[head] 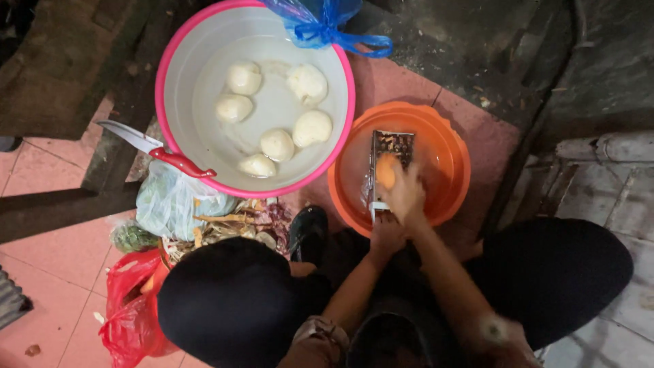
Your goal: Peel and grate a sweet potato over a bowl of water.
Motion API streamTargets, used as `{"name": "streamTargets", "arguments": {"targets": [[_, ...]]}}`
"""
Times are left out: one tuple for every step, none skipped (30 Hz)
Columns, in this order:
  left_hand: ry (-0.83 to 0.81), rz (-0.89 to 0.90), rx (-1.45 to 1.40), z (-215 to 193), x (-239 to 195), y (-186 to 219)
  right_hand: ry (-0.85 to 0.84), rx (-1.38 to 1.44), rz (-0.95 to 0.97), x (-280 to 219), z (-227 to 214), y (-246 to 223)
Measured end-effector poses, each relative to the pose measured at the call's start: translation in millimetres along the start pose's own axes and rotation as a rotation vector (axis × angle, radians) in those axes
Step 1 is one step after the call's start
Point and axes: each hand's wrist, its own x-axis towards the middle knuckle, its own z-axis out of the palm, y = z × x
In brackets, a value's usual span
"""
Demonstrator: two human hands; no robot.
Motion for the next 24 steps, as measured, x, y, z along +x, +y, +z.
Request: {"name": "streamTargets", "arguments": {"targets": [[0.208,-0.005,0.003,14,0,1,0.004,-0.039,0.018,28,3,-2],[0.22,-0.003,0.007,26,3,-1,0.015,-0.04,0.012,51,-9,-13],[0.317,0.01,-0.002,37,6,-2,-0.007,-0.031,0.061,75,-23,-24],[0.405,0.036,-0.014,48,7,-2,-0.028,-0.018,0.125,96,-36,-33],[0.409,0.05,-0.014,39,14,-5,-0.016,-0.016,0.132,95,-44,-27],[0.526,0.037,0.04,32,12,-3,-0.072,-0.038,0.127,88,-47,-21],[0.642,0.024,0.094,25,11,-2,-0.128,-0.059,0.121,83,-50,-15],[0.638,0.026,0.09,28,9,-1,-0.131,-0.06,0.126,47,-50,-4],[0.623,0.03,0.089,31,8,1,-0.122,-0.074,0.121,11,-49,7],[0.615,0.034,0.094,32,12,-3,-0.107,-0.085,0.11,-18,-49,14],[0.617,0.036,0.097,24,8,-4,-0.104,-0.083,0.109,-43,-37,23],[0.377,0.052,0.133,16,3,-5,-0.161,-0.092,0.153,-66,-24,32],[0.137,0.069,0.169,9,-1,-7,-0.218,-0.101,0.197,-89,-11,41],[0.134,0.067,0.168,-6,-2,-8,-0.221,-0.101,0.197,-77,-10,37],[0.18,0.077,0.128,-20,-2,-8,-0.163,-0.05,0.149,-66,-9,33],[0.216,0.087,0.081,-33,-11,-3,-0.113,-0.002,0.109,-63,-8,31],[0.203,0.084,0.073,-27,-12,-2,-0.126,-0.004,0.117,-38,-15,17],[0.368,0.054,0.067,-23,-4,-2,-0.067,0.0,0.104,-6,-24,3],[0.532,0.023,0.062,-20,2,-1,-0.008,0.004,0.091,25,-35,-11],[0.548,0.023,0.071,-5,6,-2,0.006,0.007,0.078,67,-21,3],[0.575,0.009,0.091,10,11,-4,-0.016,-0.04,0.104,109,-9,17],[0.587,-0.006,0.107,26,6,-2,-0.05,-0.087,0.138,144,6,32],[0.589,-0.008,0.111,27,11,-4,-0.049,-0.084,0.134,133,-7,25],[0.641,-0.001,0.098,29,12,-3,-0.089,-0.103,0.132,116,-19,22]]}}
